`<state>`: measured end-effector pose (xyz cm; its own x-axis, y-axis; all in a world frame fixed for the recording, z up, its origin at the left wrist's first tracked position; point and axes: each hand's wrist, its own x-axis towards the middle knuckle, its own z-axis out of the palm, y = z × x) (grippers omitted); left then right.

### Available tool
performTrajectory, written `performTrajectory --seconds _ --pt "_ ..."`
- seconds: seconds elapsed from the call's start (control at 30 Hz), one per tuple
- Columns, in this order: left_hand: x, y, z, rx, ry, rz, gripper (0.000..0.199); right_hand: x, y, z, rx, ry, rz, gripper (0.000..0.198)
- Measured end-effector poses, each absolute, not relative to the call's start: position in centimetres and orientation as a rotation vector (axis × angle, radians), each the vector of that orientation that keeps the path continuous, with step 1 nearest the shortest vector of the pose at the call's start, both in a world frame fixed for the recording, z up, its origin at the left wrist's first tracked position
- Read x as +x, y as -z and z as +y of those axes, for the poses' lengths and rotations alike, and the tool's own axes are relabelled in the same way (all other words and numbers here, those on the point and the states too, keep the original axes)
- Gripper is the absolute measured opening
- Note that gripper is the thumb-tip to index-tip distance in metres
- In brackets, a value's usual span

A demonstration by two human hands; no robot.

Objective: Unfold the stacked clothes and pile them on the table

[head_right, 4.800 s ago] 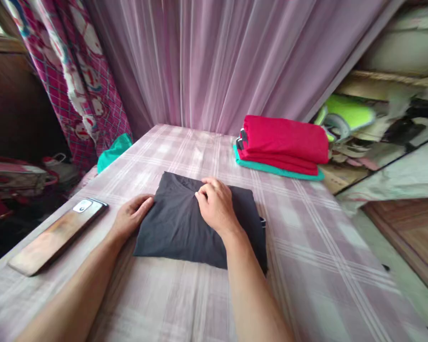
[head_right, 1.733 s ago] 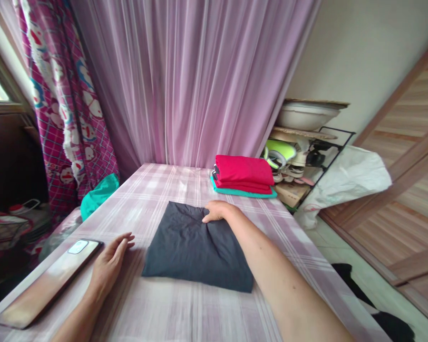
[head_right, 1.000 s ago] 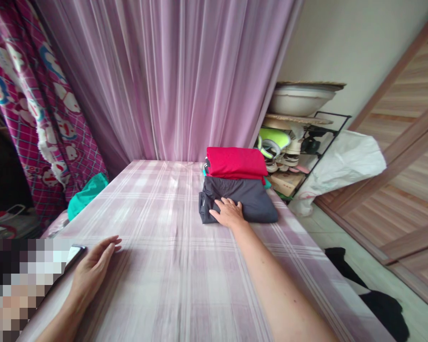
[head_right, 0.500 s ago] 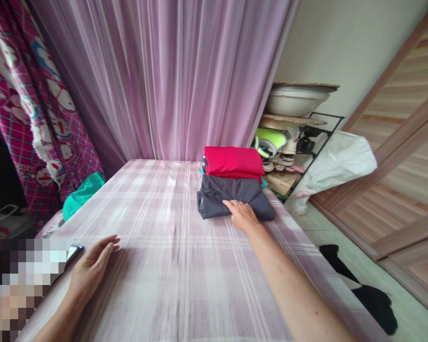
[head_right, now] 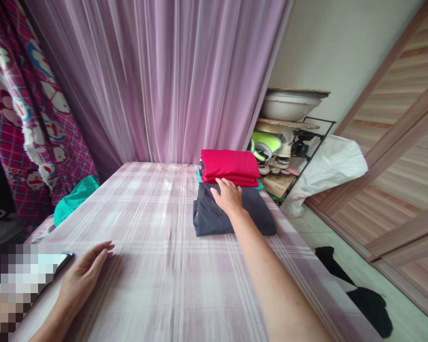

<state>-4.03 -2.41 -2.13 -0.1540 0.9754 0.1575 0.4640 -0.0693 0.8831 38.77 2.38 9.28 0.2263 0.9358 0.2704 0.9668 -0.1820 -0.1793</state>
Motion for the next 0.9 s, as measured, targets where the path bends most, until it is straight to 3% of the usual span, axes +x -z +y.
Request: performTrajectory --seconds 0.17,0.37,0.5,0.7,0.9 --pt "-4.2 2.6 -2.3 1.555 -1.218 1.660 0.058 36.0 -5.1 6.5 -2.485 -0.281 -1.769 0.063" --pt "-3.9 1.7 -2.5 1.561 -1.187 1.676 0.058 36.4 -4.1 6.6 -2.435 -0.361 -1.755 0.061" --pt "-3.8 1.6 -2.6 1.559 -1.182 1.678 0.058 37.0 -3.2 2.9 -2.162 -0.233 -1.848 0.046" --pt "-4.1 2.0 -2.4 1.596 -1.167 1.658 0.059 33.8 1.6 -4.6 -1.608 0.281 -1.877 0.029" --pt "-4.4 2.4 -2.0 1.649 -1.149 1.660 0.059 29.8 2.0 -6.6 -1.389 0.209 -2.124 0.026"
